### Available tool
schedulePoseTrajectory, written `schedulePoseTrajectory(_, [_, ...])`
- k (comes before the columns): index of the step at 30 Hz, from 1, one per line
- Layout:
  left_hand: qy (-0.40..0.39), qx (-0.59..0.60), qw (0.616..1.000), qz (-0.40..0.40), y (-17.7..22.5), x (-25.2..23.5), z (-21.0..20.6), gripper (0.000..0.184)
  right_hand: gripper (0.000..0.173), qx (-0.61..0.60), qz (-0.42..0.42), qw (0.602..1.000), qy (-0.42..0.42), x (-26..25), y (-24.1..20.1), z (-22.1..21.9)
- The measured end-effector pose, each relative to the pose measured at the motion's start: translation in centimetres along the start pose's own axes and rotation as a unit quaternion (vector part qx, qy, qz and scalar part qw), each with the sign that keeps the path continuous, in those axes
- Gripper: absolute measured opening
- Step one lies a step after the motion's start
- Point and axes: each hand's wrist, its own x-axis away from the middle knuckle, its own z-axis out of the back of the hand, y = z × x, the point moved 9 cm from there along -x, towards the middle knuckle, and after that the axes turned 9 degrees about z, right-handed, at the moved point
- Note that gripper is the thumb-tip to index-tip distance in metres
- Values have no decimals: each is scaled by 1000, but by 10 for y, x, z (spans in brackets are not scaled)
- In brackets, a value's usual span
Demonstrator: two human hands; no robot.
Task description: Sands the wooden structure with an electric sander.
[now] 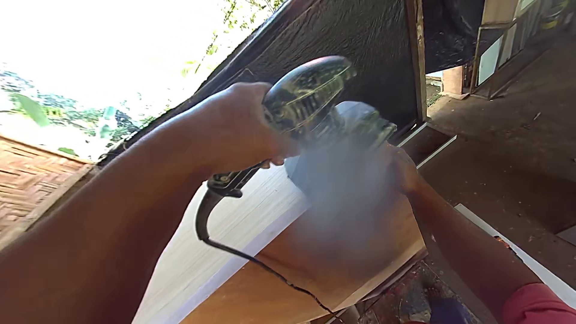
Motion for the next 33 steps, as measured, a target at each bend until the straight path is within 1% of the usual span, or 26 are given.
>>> schedulePoseTrajectory(2, [2,-17,1000,-24,17,-2,-1,49,55,2,-14,1000,15,3,-2,2])
schedulePoseTrajectory(4, [-1,-19,1000,-19,20,-5,-2,51,57,-8,-6,1000,10,3,-1,2])
schedulePoseTrajectory(6, [2,-10,1000,5,5,-8,0,50,59,-11,7,1000,-4,0,1,2])
schedulePoseTrajectory(8, [0,-10,999,31,-17,-10,3,48,60,12,18,1000,-18,-1,1,1])
schedulePoseTrajectory(10, [-6,-13,999,39,-31,-9,6,47,58,37,24,999,-17,0,-4,1])
schedulePoseTrajectory(12, [-14,-14,1000,21,-31,-4,5,49,58,37,17,999,-21,0,-7,0])
schedulePoseTrajectory(15, [-20,-25,999,-31,-12,2,3,51,56,42,13,999,-2,1,-10,2])
schedulePoseTrajectory(18, [-28,-36,998,-51,-3,3,2,52,52,29,26,999,6,2,-6,3])
schedulePoseTrajectory(20, [-21,-46,997,-61,-17,6,4,51,55,29,31,999,-13,1,-5,3])
schedulePoseTrajectory(22, [-23,-38,998,-43,-41,12,7,49,57,45,27,998,-27,1,-4,0])
schedulePoseTrajectory(24, [-11,-23,999,-29,-60,17,11,48,57,51,21,998,-25,0,-5,-3])
schedulePoseTrajectory(25, [-4,-27,999,-32,-61,16,12,48,56,52,20,998,-21,0,-6,-3])
schedulePoseTrajectory(26, [0,-33,999,-37,-57,15,13,47,56,54,17,998,-20,0,-6,-3])
schedulePoseTrajectory(29, [-34,-72,997,-17,-18,10,13,44,56,51,14,998,-19,1,-6,-2])
schedulePoseTrajectory(31, [-20,-81,996,-13,-2,1,11,42,53,54,13,998,-6,2,-9,-1])
schedulePoseTrajectory(33, [-9,-75,997,-16,4,-5,8,42,49,50,9,999,10,4,-10,0])
